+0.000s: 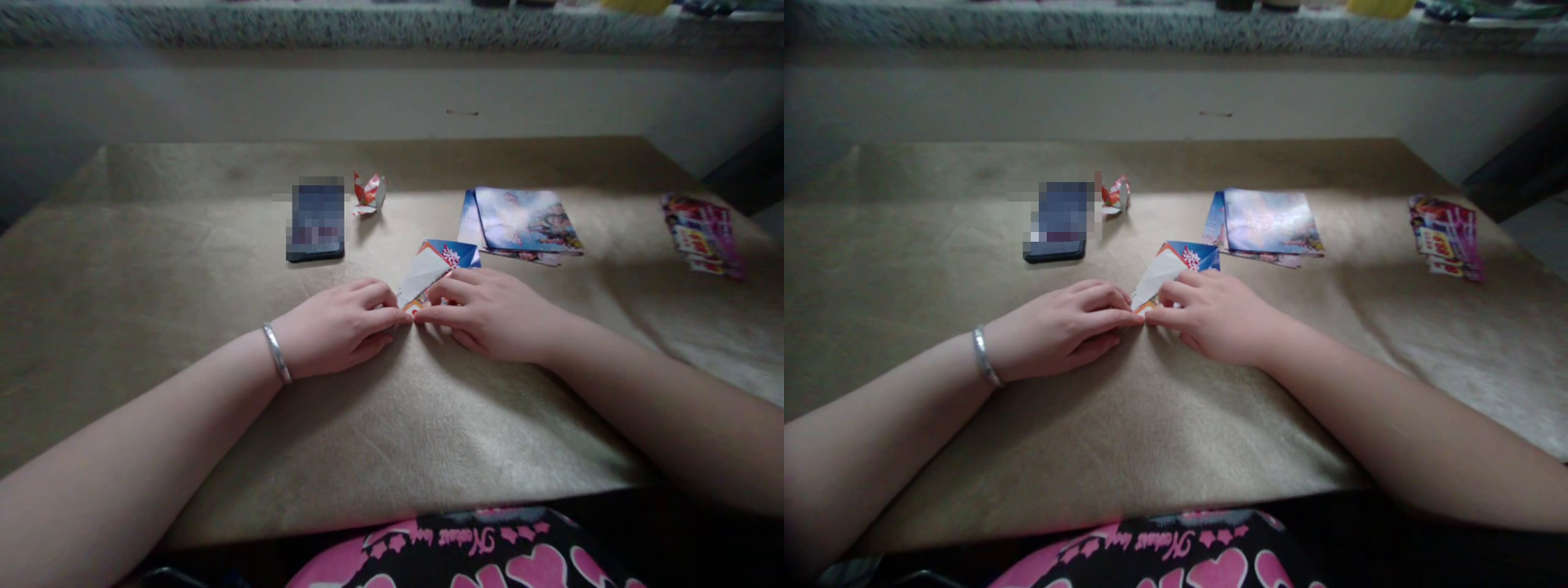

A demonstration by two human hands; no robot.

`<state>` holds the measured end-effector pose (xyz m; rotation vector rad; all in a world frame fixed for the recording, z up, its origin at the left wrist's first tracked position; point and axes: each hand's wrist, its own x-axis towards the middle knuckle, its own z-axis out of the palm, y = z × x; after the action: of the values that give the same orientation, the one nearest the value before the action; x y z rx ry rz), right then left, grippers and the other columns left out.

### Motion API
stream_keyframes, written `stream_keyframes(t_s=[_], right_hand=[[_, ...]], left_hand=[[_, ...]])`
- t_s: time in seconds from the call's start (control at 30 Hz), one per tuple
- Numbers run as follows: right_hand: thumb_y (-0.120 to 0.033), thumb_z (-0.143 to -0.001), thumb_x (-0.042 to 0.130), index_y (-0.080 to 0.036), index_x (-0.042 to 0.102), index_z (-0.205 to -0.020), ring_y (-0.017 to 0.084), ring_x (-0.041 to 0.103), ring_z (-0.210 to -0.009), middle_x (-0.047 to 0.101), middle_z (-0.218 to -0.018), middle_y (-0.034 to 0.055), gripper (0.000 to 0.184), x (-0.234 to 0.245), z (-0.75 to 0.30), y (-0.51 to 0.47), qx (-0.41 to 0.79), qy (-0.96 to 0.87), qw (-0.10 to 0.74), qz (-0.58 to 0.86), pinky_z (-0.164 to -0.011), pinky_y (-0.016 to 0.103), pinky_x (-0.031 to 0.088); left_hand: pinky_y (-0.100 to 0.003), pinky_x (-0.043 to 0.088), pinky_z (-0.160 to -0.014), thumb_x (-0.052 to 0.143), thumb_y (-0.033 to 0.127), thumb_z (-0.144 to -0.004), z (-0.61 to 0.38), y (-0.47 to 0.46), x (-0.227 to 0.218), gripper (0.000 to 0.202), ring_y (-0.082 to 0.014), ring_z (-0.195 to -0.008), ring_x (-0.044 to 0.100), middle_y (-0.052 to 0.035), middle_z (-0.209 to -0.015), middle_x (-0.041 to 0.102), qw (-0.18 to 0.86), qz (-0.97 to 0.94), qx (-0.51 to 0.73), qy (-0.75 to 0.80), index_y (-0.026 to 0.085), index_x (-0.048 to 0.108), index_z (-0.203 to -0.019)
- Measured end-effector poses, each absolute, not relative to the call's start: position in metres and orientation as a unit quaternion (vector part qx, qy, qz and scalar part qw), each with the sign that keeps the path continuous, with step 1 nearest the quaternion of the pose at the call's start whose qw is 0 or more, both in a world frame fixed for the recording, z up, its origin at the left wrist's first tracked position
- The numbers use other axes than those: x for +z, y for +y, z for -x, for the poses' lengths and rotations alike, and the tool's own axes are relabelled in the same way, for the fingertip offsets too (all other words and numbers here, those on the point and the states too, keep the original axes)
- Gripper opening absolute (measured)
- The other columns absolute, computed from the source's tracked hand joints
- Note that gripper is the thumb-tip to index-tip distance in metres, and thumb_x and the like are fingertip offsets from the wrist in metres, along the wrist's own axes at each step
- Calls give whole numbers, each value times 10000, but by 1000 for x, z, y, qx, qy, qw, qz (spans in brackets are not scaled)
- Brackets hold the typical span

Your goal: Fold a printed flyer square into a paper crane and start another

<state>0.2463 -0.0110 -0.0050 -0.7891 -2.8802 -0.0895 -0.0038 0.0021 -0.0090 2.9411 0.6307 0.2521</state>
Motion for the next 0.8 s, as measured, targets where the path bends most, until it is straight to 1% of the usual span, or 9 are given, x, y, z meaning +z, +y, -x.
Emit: stream_keyframes(t_s=[0.13, 0.23, 0.37, 0.43, 0.53, 0.63, 0.8], right_hand=[[-131, -818, 490, -234, 629, -1156, 211, 558, -964, 645, -1082, 89, 379, -3, -254, -10, -19, -959, 77, 273, -770, 327, 438], [-113, -799, 483, -240, 684, -1045, 204, 588, -943, 668, -1083, 59, 342, -1, -267, -7, -24, -950, 83, 300, -789, 330, 453], [-87, -771, 456, -243, 718, -917, 173, 633, -876, 695, -1015, 36, 338, 4, -284, -3, -7, -941, 63, 331, -742, 305, 470], [-93, -769, 440, -249, 722, -902, 165, 642, -865, 700, -1015, 21, 348, 6, -291, 0, 1, -940, 51, 336, -722, 298, 474], [-116, -780, 428, -259, 726, -872, 154, 652, -821, 705, -1019, 3, 343, 8, -299, 3, -15, -940, 45, 338, -673, 284, 466], [-128, -785, 425, -263, 721, -835, 140, 649, -757, 713, -992, -12, 329, 10, -303, 4, -37, -937, 36, 346, -607, 271, 434], [-168, -782, 438, -227, 668, -688, 136, 629, -721, 716, -912, -5, 255, 11, -303, 2, -70, -926, 25, 370, -545, 259, 358]], left_hand=[[-340, 482, -898, 453, 200, -887, 4, 3, -7, 227, -194, -1011, 554, -101, -1064, 589, 88, -971, 90, 202, 179, 618, -1041], [-340, 490, -892, 472, 172, -856, 6, 4, -5, 174, -198, -1021, 566, -108, -1079, 599, 125, -968, 100, 192, 165, 624, -939], [-338, 495, -901, 509, 145, -799, 10, 5, -1, 120, -204, -1048, 579, -109, -1075, 620, 185, -962, 111, 169, 161, 621, -838], [-346, 493, -915, 516, 133, -782, 12, 6, 0, 109, -208, -1068, 581, -105, -1068, 631, 207, -957, 117, 166, 161, 620, -797], [-343, 497, -913, 510, 113, -785, 13, 8, -1, 123, -198, -1069, 588, -97, -1072, 641, 228, -950, 130, 168, 163, 622, -775], [-337, 496, -914, 512, 109, -794, 14, 9, -3, 130, -190, -1069, 589, -95, -1085, 640, 239, -947, 135, 166, 166, 628, -780], [-342, 480, -939, 507, 117, -813, 16, 11, -3, 150, -186, -1079, 584, -96, -1100, 637, 254, -944, 131, 163, 168, 648, -813]])
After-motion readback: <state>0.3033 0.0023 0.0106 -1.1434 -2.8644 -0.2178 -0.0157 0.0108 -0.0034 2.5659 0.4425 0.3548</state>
